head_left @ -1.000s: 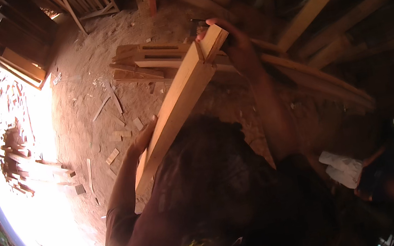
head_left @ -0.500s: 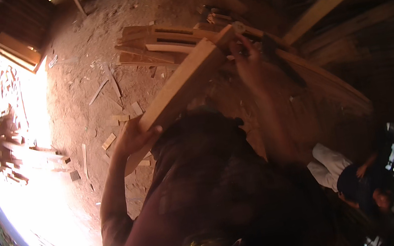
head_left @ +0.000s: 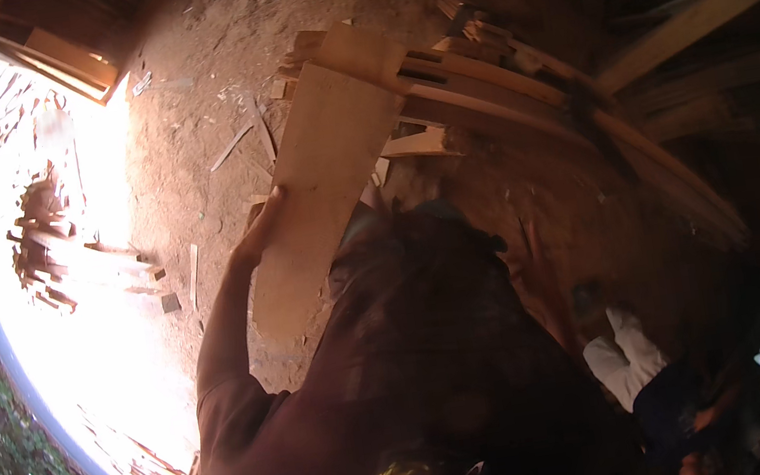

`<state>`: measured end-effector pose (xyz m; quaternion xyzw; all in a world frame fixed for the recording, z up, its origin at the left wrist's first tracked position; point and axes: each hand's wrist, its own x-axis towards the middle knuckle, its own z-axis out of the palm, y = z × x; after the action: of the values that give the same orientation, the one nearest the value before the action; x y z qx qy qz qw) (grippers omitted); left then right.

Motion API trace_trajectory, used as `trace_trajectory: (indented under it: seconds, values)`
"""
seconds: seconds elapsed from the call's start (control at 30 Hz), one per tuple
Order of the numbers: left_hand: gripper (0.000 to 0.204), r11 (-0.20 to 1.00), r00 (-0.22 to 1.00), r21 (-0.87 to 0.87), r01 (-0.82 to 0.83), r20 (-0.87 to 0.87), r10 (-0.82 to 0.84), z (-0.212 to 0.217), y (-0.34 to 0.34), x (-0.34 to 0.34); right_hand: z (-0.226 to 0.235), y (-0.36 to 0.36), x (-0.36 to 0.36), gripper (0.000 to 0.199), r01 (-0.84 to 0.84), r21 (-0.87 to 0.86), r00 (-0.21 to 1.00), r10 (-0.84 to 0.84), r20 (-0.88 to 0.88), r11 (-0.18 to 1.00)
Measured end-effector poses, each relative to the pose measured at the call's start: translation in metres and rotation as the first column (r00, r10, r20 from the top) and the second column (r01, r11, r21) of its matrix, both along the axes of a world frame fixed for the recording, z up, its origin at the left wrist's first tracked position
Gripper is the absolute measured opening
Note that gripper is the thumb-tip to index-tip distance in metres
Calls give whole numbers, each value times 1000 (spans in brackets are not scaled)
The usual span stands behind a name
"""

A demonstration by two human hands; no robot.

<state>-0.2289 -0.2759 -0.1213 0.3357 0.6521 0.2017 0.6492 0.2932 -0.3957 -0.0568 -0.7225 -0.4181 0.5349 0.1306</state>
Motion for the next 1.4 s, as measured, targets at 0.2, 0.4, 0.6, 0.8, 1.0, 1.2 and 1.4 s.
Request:
trace_trajectory:
  seconds: [0.2, 0.4, 0.6, 0.8, 1.0, 1.2, 1.4]
  values:
    - [105, 971, 955, -178, -161, 219, 198, -60, -27, -9, -28, -36, 22, 55, 30, -62, 1000, -30, -7, 998]
    - [109, 906, 904, -334, -260, 245, 350, -53, -43, 2, -42, -40, 29, 50, 25, -84, 999, -23, 22, 996]
    - [107, 890, 880, -428, -159, 347, 324, -51, -60, 5, -54, -34, 38, 45, -11, -97, 999, 14, 36, 995]
    - [107, 878, 869, -474, -65, 405, 283, -79, -78, -1, -69, -18, 42, 41, -61, -89, 996, 66, 54, 994]
    - [99, 920, 873, -391, -25, 440, 210, -40, -68, 15, -95, 14, 45, 37, -119, -32, 991, 121, 64, 992]
    - [97, 907, 875, -395, 146, 479, 68, -51, -57, 5, -158, 29, 19, 33, -189, 91, 981, 184, 65, 978]
    - [94, 844, 876, -473, 252, 482, 8, -45, -47, -5, -197, 3, 17, 31, -224, 139, 972, 211, 101, 965]
